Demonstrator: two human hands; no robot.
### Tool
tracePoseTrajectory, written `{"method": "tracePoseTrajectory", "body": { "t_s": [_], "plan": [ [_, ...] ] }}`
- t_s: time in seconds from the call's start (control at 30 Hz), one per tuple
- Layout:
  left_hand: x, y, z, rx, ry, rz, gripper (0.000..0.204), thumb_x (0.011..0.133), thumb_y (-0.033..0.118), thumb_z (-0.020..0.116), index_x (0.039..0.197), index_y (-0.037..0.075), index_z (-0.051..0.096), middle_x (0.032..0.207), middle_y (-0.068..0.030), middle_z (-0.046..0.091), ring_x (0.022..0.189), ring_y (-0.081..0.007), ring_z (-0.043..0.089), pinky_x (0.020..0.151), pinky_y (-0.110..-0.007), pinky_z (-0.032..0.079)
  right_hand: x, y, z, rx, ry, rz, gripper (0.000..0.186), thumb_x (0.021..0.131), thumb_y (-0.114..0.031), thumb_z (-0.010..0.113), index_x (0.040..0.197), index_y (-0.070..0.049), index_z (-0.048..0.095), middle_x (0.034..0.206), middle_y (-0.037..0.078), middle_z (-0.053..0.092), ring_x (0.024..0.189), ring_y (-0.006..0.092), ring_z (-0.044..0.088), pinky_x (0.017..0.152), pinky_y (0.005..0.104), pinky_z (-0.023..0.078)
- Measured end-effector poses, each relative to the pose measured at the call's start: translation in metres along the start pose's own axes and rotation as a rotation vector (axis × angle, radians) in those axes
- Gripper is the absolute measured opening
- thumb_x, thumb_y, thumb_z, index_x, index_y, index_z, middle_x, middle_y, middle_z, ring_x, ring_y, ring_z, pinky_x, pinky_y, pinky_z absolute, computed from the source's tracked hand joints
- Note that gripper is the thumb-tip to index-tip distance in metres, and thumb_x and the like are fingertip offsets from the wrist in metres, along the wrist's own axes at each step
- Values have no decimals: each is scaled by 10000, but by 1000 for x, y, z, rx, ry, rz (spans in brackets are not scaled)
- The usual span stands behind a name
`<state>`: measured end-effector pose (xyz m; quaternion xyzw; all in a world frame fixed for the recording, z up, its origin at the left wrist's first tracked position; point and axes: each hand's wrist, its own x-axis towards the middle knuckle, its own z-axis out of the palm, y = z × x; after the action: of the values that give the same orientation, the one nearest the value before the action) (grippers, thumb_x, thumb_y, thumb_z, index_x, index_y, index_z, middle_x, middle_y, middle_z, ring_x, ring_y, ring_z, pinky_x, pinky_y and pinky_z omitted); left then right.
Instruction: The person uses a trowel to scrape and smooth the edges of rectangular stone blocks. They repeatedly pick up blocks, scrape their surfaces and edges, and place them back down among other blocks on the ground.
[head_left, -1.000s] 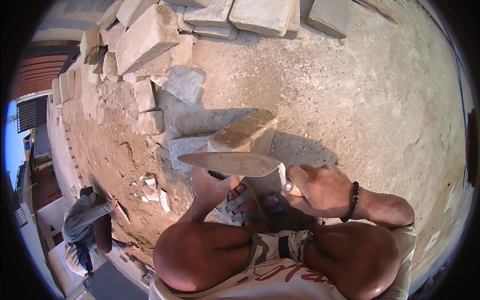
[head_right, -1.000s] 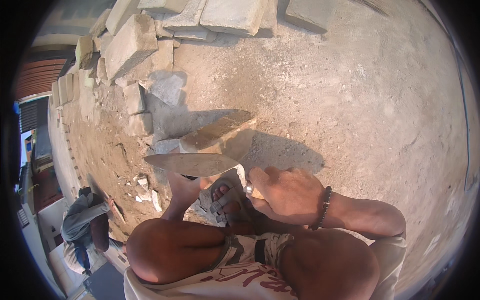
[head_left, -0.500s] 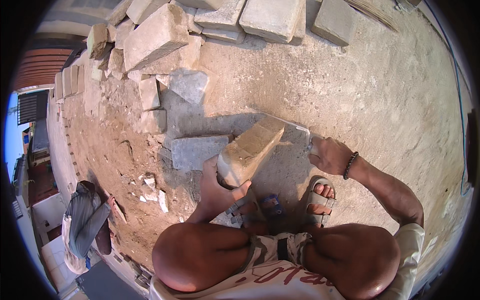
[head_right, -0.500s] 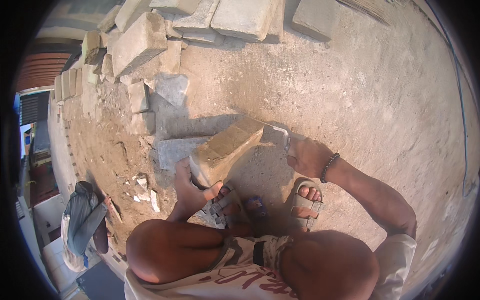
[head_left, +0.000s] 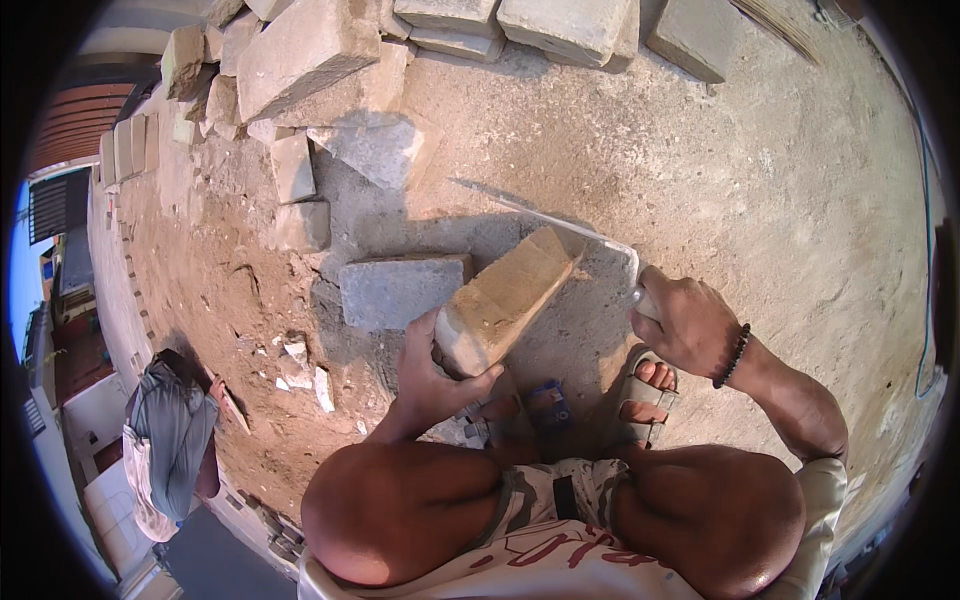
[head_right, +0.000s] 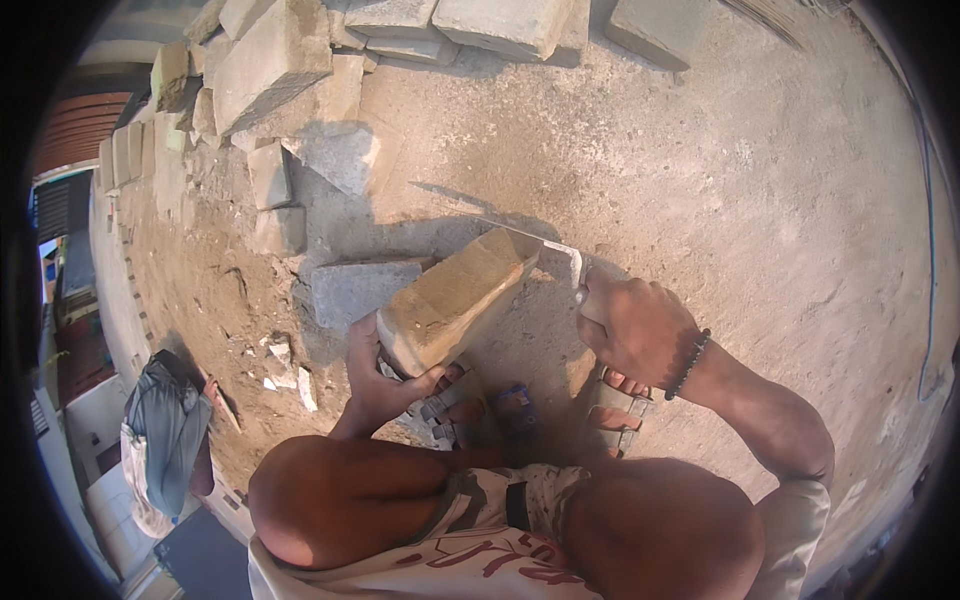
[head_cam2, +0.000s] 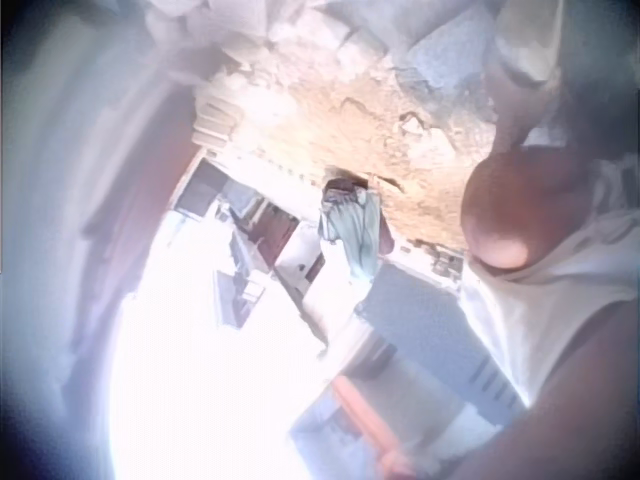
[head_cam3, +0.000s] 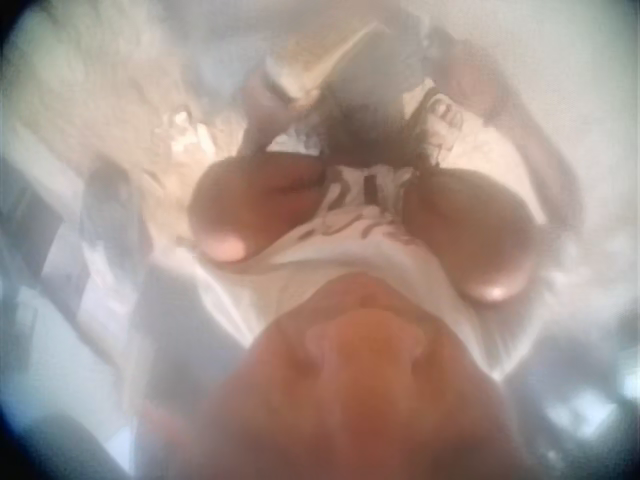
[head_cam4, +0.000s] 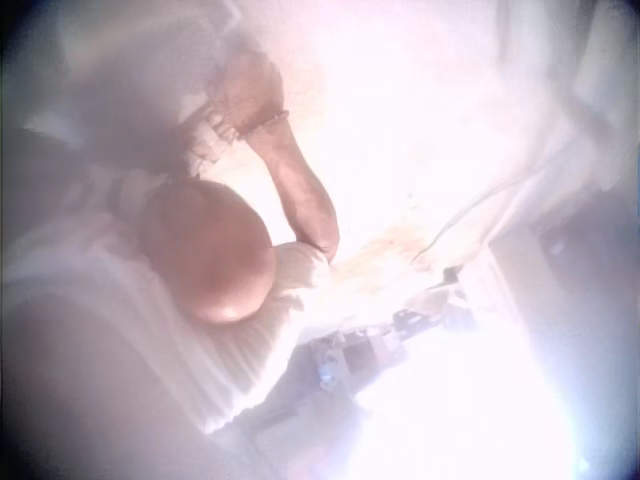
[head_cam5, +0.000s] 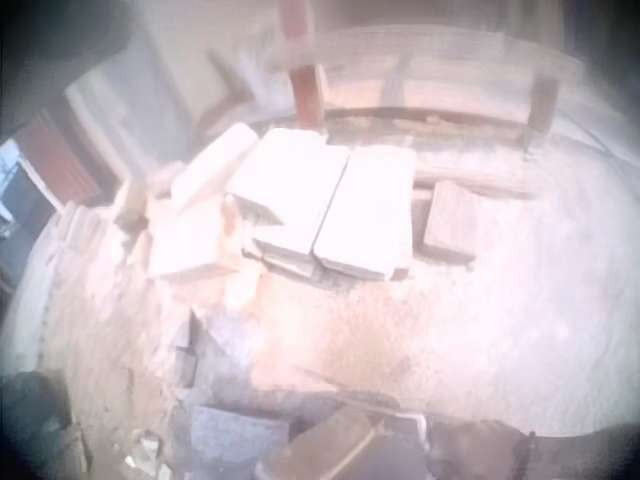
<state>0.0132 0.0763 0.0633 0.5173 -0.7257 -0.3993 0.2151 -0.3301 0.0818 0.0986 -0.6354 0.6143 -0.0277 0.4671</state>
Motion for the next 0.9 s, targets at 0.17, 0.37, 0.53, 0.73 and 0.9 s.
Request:
{"method": "tracePoseTrajectory", "body": {
  "t_s": [0.17, 0.37, 0.53, 0.73, 0.9],
  "plan": [
    [29, 26, -5, 34, -167, -126, 889, 637, 291, 913, 1322, -20, 440, 1135, -197, 640, 1014, -273, 674, 855, -393, 546, -23, -35, 9, -12, -73, -237, 304, 918, -236, 593, 1034, 35, 518, 740, 262, 642, 745, 448, 670, 665, 510, 549],
    [24, 19, 1, 13, -46, -19, 893, 631, 272, 923, 1314, -25, 431, 1148, -196, 629, 1030, -267, 665, 857, -386, 539, -19, -15, -11, -89, -43, -32, 293, 888, -202, 622, 1037, 28, 517, 803, 267, 657, 768, 425, 678, 645, 501, 545],
    [13, 0, -6, -74, -68, -30, 872, 629, 228, 912, 1300, -35, 422, 1152, -180, 589, 1047, -259, 632, 887, -374, 519, -7, 12, 24, 54, -139, 22, 294, 882, -198, 614, 1020, 45, 521, 777, 267, 656, 801, 448, 669, 707, 495, 543],
    [-16, -46, -27, -18, -29, -71, 854, 623, 125, 869, 1323, -22, 402, 1183, -170, 539, 1122, -272, 565, 957, -382, 465, -6, 45, 21, 61, -53, 190, 285, 889, -188, 599, 1008, 63, 534, 784, 290, 654, 762, 459, 669, 694, 475, 540],
    [-19, -29, -26, 207, -61, 56, 875, 591, 89, 861, 1338, 23, 410, 1203, -184, 541, 1100, -335, 572, 940, -410, 470, -21, 44, 42, 835, -12, 269, 326, 939, -262, 594, 1075, 30, 546, 686, 117, 634, 615, 212, 666, 552, 355, 507]
  ]
}}
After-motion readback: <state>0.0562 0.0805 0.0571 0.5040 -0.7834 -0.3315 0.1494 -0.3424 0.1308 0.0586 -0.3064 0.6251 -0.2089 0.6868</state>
